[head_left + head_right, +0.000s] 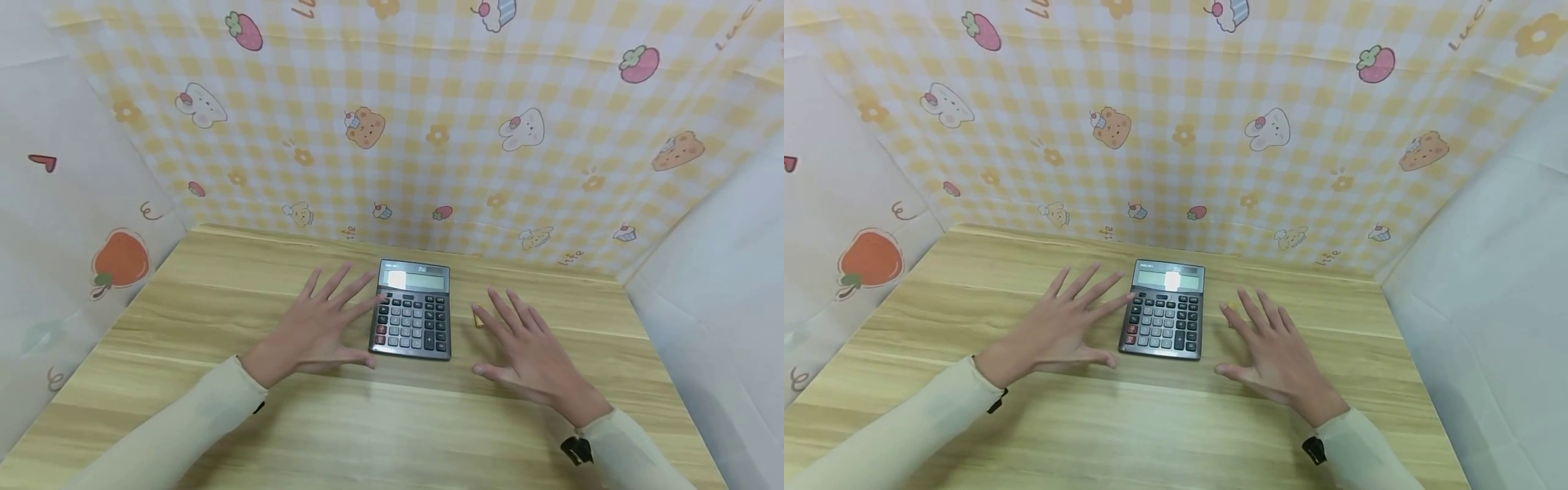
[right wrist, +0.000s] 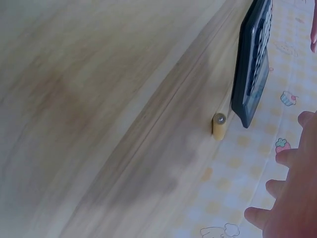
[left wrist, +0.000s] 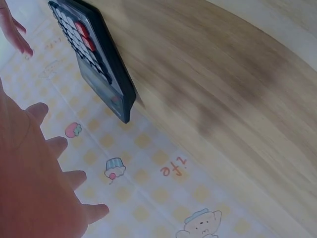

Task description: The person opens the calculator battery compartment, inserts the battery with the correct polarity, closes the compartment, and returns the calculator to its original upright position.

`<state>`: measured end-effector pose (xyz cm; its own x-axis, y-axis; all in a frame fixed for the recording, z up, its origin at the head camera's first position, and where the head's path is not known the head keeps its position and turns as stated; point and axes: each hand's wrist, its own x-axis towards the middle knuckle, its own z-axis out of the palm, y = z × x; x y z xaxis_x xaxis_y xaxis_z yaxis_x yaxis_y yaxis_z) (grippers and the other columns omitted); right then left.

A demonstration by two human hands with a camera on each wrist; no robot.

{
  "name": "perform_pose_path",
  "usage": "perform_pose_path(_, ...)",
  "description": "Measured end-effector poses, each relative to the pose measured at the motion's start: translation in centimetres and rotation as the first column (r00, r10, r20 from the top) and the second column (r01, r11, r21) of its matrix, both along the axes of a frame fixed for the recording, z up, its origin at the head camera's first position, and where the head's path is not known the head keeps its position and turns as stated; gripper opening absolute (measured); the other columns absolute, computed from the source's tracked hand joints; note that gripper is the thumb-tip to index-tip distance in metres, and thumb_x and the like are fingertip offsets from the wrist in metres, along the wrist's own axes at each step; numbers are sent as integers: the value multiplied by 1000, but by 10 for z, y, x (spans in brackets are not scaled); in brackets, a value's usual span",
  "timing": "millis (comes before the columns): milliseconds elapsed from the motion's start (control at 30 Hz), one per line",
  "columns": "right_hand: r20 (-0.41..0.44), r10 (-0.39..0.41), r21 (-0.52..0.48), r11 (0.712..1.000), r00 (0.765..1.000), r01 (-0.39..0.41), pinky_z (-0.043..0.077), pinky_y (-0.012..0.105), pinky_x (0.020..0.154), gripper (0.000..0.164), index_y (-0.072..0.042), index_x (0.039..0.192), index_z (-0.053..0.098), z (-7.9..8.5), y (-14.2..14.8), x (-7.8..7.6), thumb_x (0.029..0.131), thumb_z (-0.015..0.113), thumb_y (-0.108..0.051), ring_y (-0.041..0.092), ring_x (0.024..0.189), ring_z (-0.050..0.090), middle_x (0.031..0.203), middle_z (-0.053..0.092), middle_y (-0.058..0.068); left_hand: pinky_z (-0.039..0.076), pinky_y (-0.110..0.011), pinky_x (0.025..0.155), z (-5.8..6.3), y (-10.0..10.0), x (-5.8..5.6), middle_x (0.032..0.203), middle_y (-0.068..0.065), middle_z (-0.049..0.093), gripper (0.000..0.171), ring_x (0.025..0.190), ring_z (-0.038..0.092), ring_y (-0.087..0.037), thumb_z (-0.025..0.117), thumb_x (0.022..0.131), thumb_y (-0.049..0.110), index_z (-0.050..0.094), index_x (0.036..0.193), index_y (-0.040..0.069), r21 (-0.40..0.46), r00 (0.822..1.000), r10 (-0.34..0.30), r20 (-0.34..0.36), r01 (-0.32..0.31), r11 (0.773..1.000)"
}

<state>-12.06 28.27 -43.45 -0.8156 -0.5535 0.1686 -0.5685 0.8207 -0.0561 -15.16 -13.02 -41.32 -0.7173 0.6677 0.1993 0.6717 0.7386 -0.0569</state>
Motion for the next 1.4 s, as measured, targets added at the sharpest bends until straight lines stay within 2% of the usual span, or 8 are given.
perform_pose_path(233, 3, -16, -3, 1000, 1000, 16, 28, 75, 121, 100, -17, 176, 31, 0, 6, 1, 101, 52, -81, 52, 163, 21, 182, 20, 18, 15, -77, 125, -1, -7, -1, 180, -10, 30, 106, 166, 20, -45, 59, 86, 93, 49, 169, 27, 38, 997, 39, 59, -41, 998)
perform_pose_path(467, 19, -40, -51, 998, 999, 41, 26, 70, 125, 95, -13, 175, 30, 0, 9, 0, 104, 59, -69, 53, 162, 22, 181, 20, 21, 12, -77, 126, 1, -5, -1, 183, -10, 19, 104, 168, 8, -43, 68, 94, 76, 35, 175, 20, 118, 962, 73, 263, -107, 987)
perform_pose_path(667, 113, -81, -120, 988, 990, 95, 25, 72, 125, 92, -13, 176, 25, 2, 9, -4, 106, 64, -59, 50, 164, 17, 181, 19, 20, 18, -74, 126, 0, 2, -1, 183, -14, 15, 107, 167, 10, -47, 66, 98, 74, 25, 177, 13, 206, 877, 104, 468, -223, 953)
perform_pose_path(833, 209, -111, -210, 965, 972, 155, 20, 75, 124, 89, -14, 178, 21, 1, 6, -14, 108, 65, -48, 49, 166, 13, 182, 17, 19, 26, -69, 125, -5, 9, -3, 180, -20, 23, 115, 163, 26, -47, 78, 94, 67, 22, 177, 10, 314, 789, 82, 609, -335, 888)
perform_pose_path(933, 264, -117, -270, 944, 958, 189, 18, 77, 124, 86, -14, 178, 20, 0, 2, -22, 110, 65, -42, 49, 165, 13, 182, 17, 19, 30, -68, 124, -8, 14, -4, 177, -22, 31, 116, 159, 34, -46, 86, 90, 54, 23, 175, 5, 362, 752, 47, 657, -370, 856)
perform_pose_path(1100, 338, -109, -357, 904, 935, 234, 16, 76, 125, 79, -12, 177, 21, 0, -6, -38, 113, 61, -38, 49, 164, 17, 181, 19, 20, 44, -61, 118, -13, 21, -4, 169, -26, 43, 118, 146, 55, -44, 95, 86, 34, 24, 173, -1, 401, 698, 10, 716, -423, 813)
perform_pose_path(1200, 378, -101, -405, 876, 920, 263, 17, 74, 126, 77, -9, 176, 23, 2, -11, -48, 115, 58, -39, 49, 164, 20, 180, 21, 22, 58, -51, 102, -15, 25, -5, 163, -26, 50, 117, 124, 68, -34, 97, 84, 26, 25, 172, -4, 401, 675, 13, 737, -453, 796)
perform_pose_path(1400, 450, -91, -474, 819, 888, 324, 25, 67, 127, 74, -5, 174, 27, 3, -23, -68, 117, 54, -42, 46, 163, 27, 178, 28, 22, 59, -35, 81, -18, 35, -6, 158, -26, 55, 114, 98, 67, -21, 97, 82, 14, 28, 170, -7, 392, 636, 20, 771, -499, 773)
